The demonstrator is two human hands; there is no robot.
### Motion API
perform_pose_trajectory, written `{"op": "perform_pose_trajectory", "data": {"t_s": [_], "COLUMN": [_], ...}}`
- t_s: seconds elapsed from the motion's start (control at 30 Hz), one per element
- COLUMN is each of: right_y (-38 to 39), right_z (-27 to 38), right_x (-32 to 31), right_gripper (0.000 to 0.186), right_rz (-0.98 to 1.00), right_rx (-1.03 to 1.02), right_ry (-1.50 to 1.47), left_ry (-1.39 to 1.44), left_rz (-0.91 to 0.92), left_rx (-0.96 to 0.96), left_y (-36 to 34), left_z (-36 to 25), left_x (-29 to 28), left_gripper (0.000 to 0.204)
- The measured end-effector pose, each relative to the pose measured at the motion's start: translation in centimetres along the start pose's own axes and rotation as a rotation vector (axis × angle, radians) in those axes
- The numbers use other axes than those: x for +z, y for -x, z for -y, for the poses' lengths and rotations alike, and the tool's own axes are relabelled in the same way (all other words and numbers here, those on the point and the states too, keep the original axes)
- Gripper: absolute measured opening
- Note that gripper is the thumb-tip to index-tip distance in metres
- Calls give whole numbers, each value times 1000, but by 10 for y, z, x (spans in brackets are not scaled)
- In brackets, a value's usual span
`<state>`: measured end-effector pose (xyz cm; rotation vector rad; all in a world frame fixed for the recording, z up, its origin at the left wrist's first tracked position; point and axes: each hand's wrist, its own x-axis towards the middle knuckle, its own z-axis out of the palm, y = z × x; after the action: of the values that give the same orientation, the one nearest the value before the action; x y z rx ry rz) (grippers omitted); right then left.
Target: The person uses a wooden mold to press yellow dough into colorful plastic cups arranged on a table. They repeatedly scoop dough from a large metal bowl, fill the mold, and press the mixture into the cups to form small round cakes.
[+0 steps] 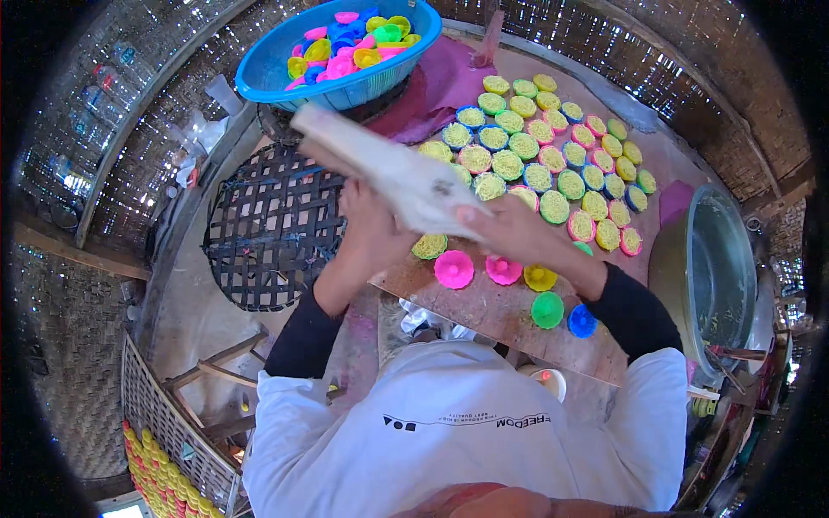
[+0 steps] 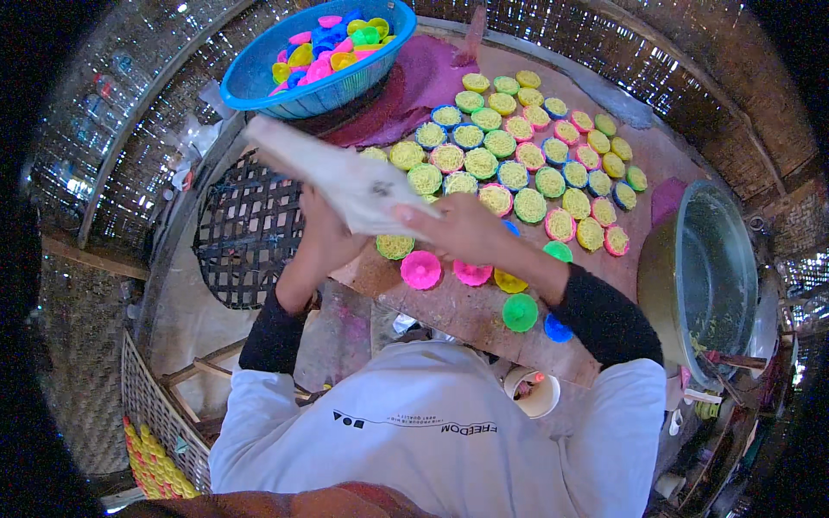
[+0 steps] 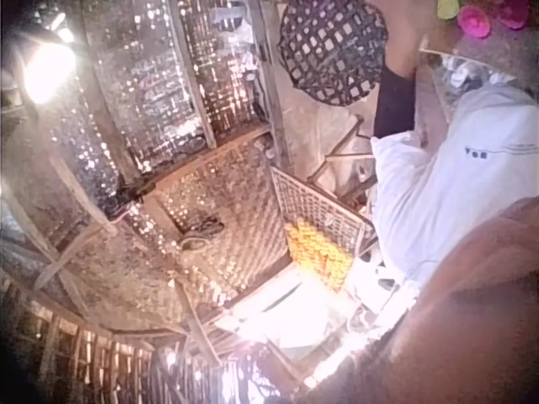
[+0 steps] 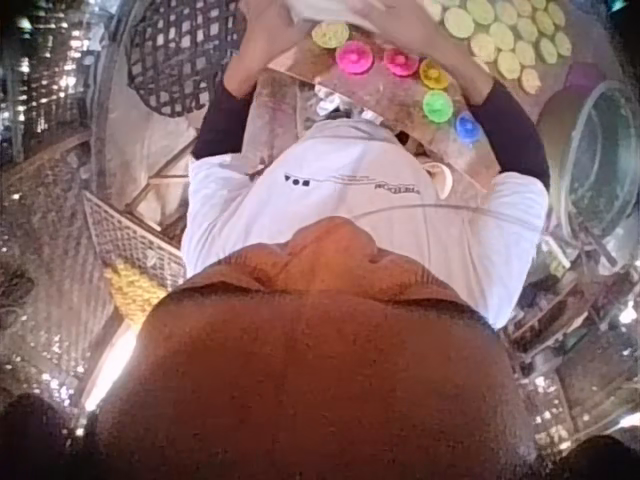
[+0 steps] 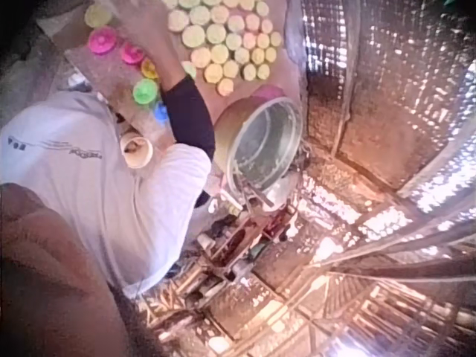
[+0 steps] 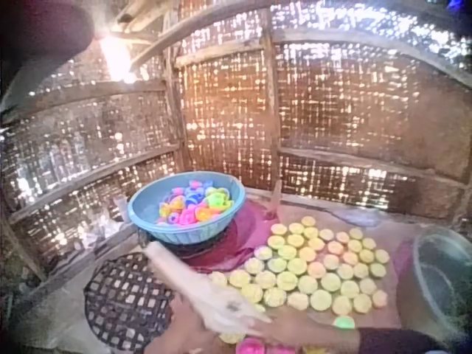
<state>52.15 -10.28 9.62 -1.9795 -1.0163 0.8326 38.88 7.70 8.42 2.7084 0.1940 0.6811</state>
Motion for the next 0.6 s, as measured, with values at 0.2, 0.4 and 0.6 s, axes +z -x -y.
{"op": "perform_pose_trajectory", "data": {"t_s": [0.2,0.4,0.6], "right_y": [-35,-41,-42], "right_z": [-8,-57,-51], "right_x": [15,59,60], "right_gripper": [43,31,22], "right_rz": [-60,-342,-336], "right_rx": [-302,-492,-540], "right_ry": [6,860,1002], "left_ry": [586,678,563], "left_rz": [-353,-625,-529], "left_rx": [-128,-343,-394], "left_y": [3,37,50], "left_z": [36,59,64], "left_x": [-8,-15,-24], "left_gripper": [39,30,36]}}
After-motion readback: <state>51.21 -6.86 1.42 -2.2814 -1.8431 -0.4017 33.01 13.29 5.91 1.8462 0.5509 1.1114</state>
